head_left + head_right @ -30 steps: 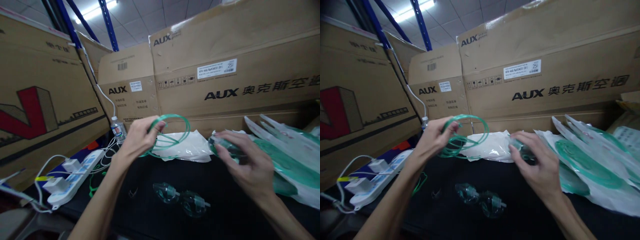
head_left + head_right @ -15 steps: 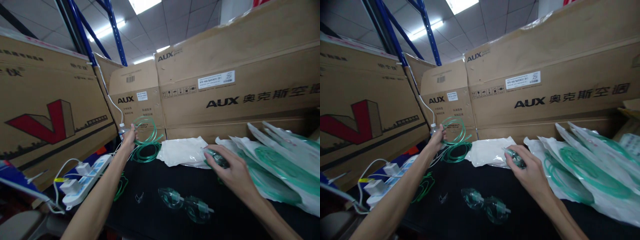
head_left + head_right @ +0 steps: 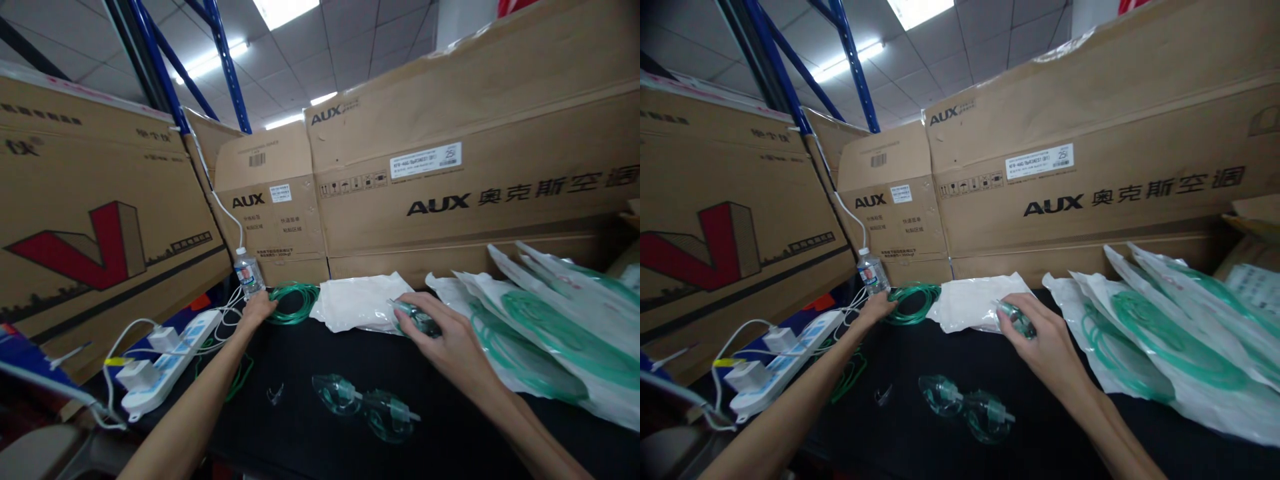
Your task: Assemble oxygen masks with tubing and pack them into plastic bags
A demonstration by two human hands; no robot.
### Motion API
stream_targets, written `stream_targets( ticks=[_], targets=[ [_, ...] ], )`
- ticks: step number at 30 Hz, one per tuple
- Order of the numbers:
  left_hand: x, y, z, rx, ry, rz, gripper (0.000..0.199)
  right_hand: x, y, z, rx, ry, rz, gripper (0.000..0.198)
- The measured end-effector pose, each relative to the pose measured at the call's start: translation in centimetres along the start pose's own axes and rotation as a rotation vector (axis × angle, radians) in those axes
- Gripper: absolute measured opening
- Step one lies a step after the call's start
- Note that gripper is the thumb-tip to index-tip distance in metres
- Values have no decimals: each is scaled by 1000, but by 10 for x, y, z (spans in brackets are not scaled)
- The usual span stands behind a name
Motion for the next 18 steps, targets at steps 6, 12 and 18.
stream_targets(
  ticks=[6, 12, 18],
  targets=[
    [-3, 0, 0, -72, -40, 7, 34, -2, -1, 0, -35, -66, 83, 15],
    [11, 20, -16, 14, -35, 166, 35, -7, -4, -3, -188, -208, 298, 29],
    [48, 128, -1, -128, 153, 579, 36, -3, -5, 0, -340, -406, 496, 44]
  ],
)
Point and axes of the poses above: each hand's wrist, its own y-axis away from the middle knuckle, its own z-axis out of the palm, x = y × z, the point moved 1 cm from there along -y, towards the middle knuckle, and after that the axes turned 10 degrees about y, right-handed, at the moved point
